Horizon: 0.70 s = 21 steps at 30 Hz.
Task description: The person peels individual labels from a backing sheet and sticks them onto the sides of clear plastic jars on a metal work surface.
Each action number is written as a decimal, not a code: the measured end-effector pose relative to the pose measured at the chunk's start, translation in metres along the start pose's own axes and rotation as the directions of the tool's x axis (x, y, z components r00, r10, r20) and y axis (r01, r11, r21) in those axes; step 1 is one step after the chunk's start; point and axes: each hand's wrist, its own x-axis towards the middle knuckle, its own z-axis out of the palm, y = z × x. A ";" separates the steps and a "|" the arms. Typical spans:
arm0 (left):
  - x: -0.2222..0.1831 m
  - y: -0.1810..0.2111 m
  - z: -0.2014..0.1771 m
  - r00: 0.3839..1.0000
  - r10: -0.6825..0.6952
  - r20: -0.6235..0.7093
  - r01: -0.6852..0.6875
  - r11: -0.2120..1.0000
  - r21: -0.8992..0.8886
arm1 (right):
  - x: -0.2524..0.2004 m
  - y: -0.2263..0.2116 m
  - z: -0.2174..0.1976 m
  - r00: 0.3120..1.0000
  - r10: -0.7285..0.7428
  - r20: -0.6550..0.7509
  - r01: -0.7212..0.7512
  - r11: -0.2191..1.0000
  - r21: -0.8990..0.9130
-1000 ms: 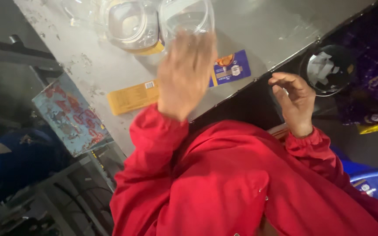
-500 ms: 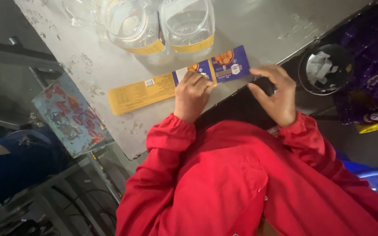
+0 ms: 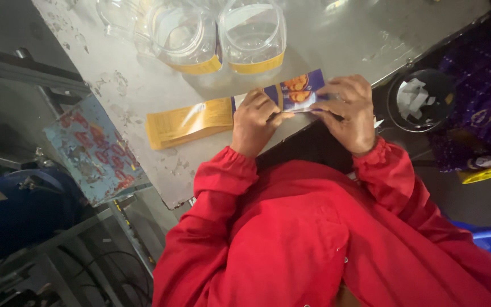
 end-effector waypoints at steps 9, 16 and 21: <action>-0.027 -0.007 -0.015 0.982 -0.173 0.074 0.155 0.966 0.207 | -0.012 0.057 -0.082 0.647 0.449 -0.617 -0.124 0.859 0.496; -0.017 0.043 -0.012 0.993 0.013 0.119 -0.017 0.999 0.038 | -0.014 -0.019 -0.077 0.952 0.252 -0.173 -0.214 0.954 0.212; -0.023 0.047 -0.008 0.978 0.007 0.210 -0.034 0.992 0.125 | -0.004 -0.013 -0.098 0.927 0.347 -0.141 -0.305 0.917 0.256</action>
